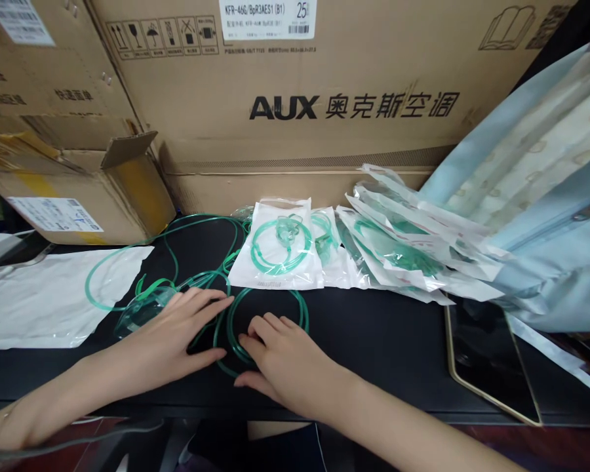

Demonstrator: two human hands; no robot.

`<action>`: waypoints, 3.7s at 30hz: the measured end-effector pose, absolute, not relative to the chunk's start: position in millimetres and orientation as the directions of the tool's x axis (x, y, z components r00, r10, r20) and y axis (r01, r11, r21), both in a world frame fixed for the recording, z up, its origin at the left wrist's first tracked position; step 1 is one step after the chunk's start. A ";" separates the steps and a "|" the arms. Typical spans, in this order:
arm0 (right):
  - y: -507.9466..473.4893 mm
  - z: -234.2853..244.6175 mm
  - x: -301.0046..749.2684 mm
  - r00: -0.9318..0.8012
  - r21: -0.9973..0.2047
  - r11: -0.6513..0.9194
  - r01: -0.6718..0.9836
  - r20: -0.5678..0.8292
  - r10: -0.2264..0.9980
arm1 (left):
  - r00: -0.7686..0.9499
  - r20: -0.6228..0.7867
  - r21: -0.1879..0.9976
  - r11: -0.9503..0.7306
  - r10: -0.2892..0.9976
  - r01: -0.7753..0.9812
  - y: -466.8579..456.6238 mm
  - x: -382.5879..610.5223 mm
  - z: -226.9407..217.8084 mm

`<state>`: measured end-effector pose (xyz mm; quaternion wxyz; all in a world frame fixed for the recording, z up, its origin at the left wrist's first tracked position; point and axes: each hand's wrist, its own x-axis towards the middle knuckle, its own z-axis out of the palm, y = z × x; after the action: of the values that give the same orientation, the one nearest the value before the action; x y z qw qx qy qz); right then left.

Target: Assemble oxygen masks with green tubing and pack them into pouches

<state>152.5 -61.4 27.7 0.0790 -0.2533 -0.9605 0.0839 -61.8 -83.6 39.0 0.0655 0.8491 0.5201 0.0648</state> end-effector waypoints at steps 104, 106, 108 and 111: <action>-56.6 34.2 148.0 -0.402 -0.072 0.399 0.914 -0.032 0.915 | 0.378 0.130 0.199 -0.397 0.917 0.896 -32.2 -66.4 36.1; -54.6 36.3 145.5 -0.389 -0.092 0.384 0.919 -0.047 0.920 | 0.347 0.073 0.163 -0.355 0.935 0.921 -31.9 -62.7 36.2; -53.3 38.3 143.4 -0.388 -0.116 0.378 0.919 -0.077 0.919 | 0.325 0.019 0.150 -0.324 0.946 0.934 -33.8 -59.1 37.5; -55.9 40.7 142.1 -0.410 -0.147 0.391 0.908 -0.129 0.903 | 0.282 0.031 0.116 -0.284 0.959 0.952 -42.5 -56.6 39.3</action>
<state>142.1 -55.9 40.7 -0.0141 -0.5431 -0.8339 0.0974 -56.6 -42.5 39.3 0.0374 0.7998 0.5973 0.0473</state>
